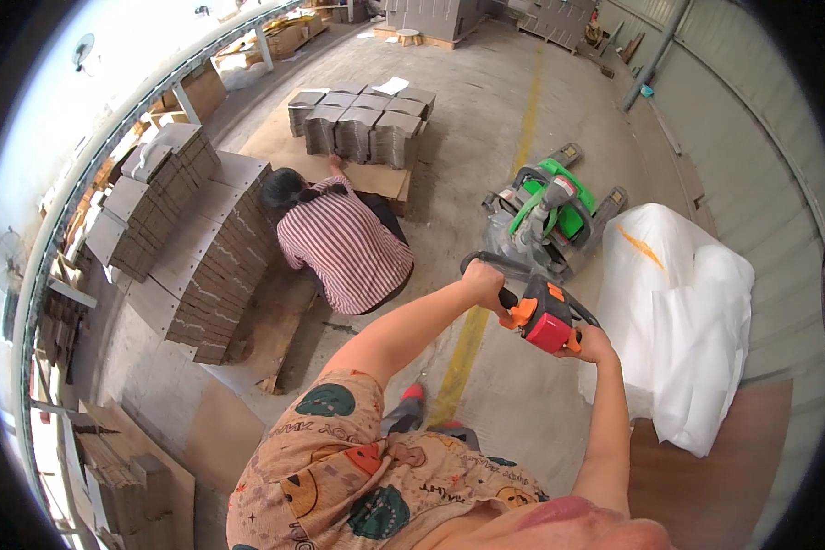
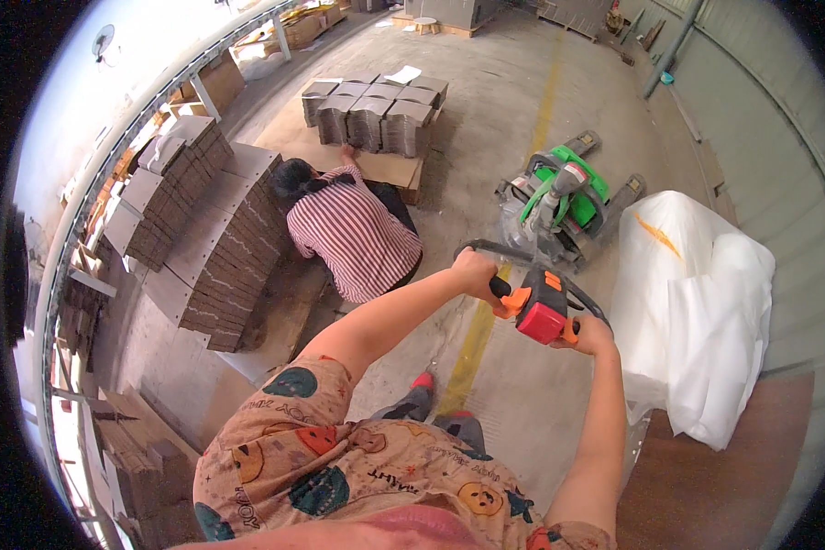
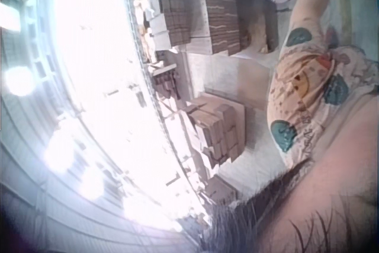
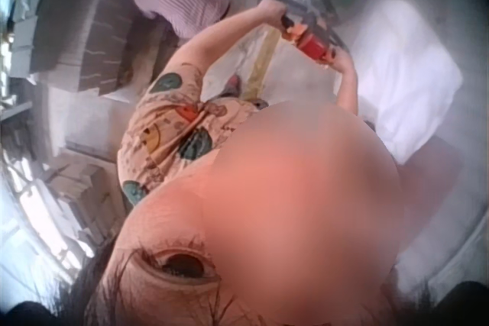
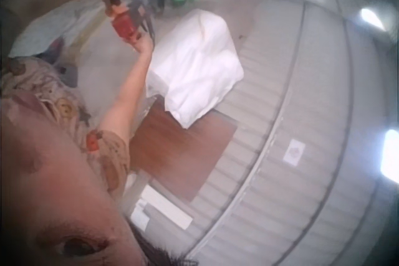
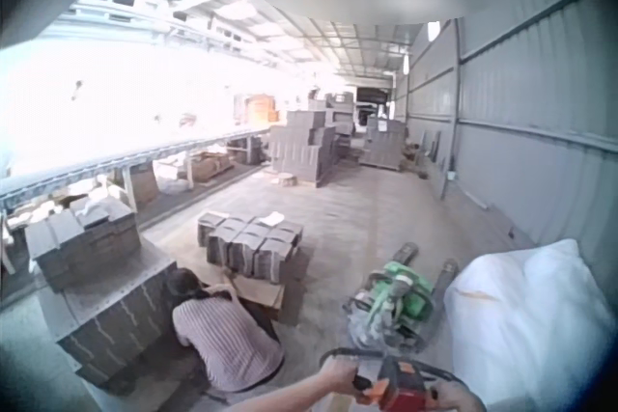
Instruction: The person operates a pallet jack by steering the handle and pressing buttons to move it around a warehouse floor, while also handling a round white panel and a piece of paper.
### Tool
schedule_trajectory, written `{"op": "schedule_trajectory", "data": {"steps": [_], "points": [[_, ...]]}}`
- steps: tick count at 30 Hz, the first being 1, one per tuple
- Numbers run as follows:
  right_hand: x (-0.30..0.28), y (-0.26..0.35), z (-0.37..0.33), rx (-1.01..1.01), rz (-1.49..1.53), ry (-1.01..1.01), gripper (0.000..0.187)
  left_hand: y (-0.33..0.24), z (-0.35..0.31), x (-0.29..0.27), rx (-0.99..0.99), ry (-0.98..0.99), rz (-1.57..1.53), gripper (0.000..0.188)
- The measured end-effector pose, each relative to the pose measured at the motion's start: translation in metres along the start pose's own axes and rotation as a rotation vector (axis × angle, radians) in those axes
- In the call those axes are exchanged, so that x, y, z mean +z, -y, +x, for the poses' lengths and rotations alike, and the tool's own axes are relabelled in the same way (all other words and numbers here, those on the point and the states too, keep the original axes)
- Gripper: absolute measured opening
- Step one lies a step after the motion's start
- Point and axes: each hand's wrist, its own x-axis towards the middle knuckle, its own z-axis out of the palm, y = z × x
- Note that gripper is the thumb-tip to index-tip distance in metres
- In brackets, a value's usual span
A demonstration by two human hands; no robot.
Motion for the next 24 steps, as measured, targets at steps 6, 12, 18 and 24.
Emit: {"op": "schedule_trajectory", "data": {"steps": [6, 12, 18, 24], "points": [[0.029, 0.012, -0.05, -0.031, -0.049, -0.028, 0.058, -0.021, -0.063, 0.014, -0.009, 0.02, 0.018, 0.074], [0.039, 0.014, -0.07, -0.104, -0.064, -0.019, 0.059, -0.031, -0.104, 0.001, -0.014, 0.118, 0.005, 0.075], [0.04, 0.032, -0.125, -0.15, -0.049, -0.003, 0.05, -0.051, -0.163, 0.002, 0.072, 0.058, 0.013, 0.07], [0.008, 0.059, -0.178, -0.149, -0.008, 0.022, 0.046, -0.064, -0.201, -0.021, 0.151, -0.027, -0.06, 0.071]]}}
